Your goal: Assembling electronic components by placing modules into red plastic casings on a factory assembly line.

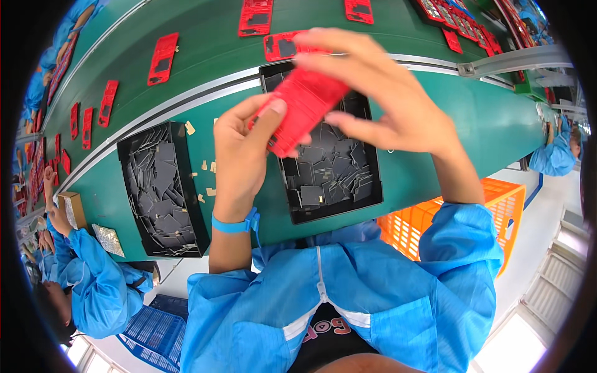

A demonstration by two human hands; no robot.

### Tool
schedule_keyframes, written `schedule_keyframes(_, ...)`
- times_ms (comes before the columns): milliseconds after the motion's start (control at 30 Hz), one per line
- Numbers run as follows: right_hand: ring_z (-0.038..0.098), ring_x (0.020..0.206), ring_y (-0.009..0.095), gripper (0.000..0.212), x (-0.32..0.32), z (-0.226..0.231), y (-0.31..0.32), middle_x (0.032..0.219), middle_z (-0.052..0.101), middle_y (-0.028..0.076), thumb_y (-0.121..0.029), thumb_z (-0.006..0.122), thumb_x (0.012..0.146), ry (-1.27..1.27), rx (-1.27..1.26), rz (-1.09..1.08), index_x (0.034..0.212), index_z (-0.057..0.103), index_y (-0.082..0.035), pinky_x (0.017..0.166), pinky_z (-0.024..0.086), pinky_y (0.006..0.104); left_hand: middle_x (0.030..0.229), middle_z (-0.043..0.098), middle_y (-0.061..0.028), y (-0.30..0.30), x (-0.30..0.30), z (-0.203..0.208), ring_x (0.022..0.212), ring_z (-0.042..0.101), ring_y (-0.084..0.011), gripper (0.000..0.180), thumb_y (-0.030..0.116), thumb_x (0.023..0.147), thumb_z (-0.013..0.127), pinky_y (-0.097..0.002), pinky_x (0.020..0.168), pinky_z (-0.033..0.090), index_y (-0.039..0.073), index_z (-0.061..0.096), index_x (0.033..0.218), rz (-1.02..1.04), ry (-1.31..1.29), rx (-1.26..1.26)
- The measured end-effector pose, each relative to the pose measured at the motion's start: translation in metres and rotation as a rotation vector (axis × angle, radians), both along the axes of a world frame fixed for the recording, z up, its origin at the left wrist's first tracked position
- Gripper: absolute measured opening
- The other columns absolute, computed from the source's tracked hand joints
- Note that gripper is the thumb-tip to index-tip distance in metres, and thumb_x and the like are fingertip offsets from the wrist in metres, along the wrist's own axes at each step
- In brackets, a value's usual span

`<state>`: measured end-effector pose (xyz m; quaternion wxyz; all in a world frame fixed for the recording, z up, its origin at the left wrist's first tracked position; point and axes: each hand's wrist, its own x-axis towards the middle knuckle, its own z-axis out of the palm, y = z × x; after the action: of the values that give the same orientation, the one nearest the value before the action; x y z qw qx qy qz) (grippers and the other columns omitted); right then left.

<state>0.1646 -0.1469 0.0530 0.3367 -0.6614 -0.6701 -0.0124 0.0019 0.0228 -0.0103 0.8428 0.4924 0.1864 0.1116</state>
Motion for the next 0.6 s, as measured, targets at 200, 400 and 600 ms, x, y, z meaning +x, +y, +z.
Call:
schedule_keyframes(200, 0.063, 0.090, 0.030, 0.023, -0.026, -0.049, -0.007, 0.094, 0.059, 0.010, -0.020, 0.080, 0.082, -0.083, -0.237, -0.109, 0.090, 0.065, -0.005, 0.073, 0.057, 0.0418, 0.108, 0.072, -0.0217, 0.010, 0.003, 0.002, 0.095, 0.076, -0.0313, 0.029, 0.015, 0.104, 0.058, -0.0366, 0.070, 0.067, -0.008, 0.061, 0.121, 0.267, -0.061, -0.019)
schedule_keyframes(400, 0.066, 0.092, 0.033, 0.033, -0.039, -0.053, 0.007, 0.107, 0.061, 0.013, -0.018, 0.080, 0.080, -0.094, -0.480, -0.149, 0.104, 0.066, 0.000, 0.074, 0.056, 0.0431, 0.117, 0.069, -0.0252, 0.008, 0.000, 0.005, 0.101, 0.075, -0.0355, 0.030, 0.014, 0.104, 0.055, -0.0395, 0.073, 0.068, -0.009, 0.058, 0.124, 0.246, -0.120, -0.030)
schedule_keyframes(600, 0.073, 0.075, 0.032, 0.015, -0.010, -0.058, 0.004, 0.075, 0.068, 0.013, -0.014, 0.065, 0.093, 0.252, -0.330, -0.122, 0.090, 0.066, 0.001, 0.065, 0.055, 0.0435, 0.110, 0.071, -0.0247, 0.007, 0.000, 0.006, 0.095, 0.076, -0.0381, 0.026, 0.011, 0.105, 0.055, -0.0441, 0.069, 0.068, -0.008, 0.051, 0.122, 0.251, -0.148, -0.059)
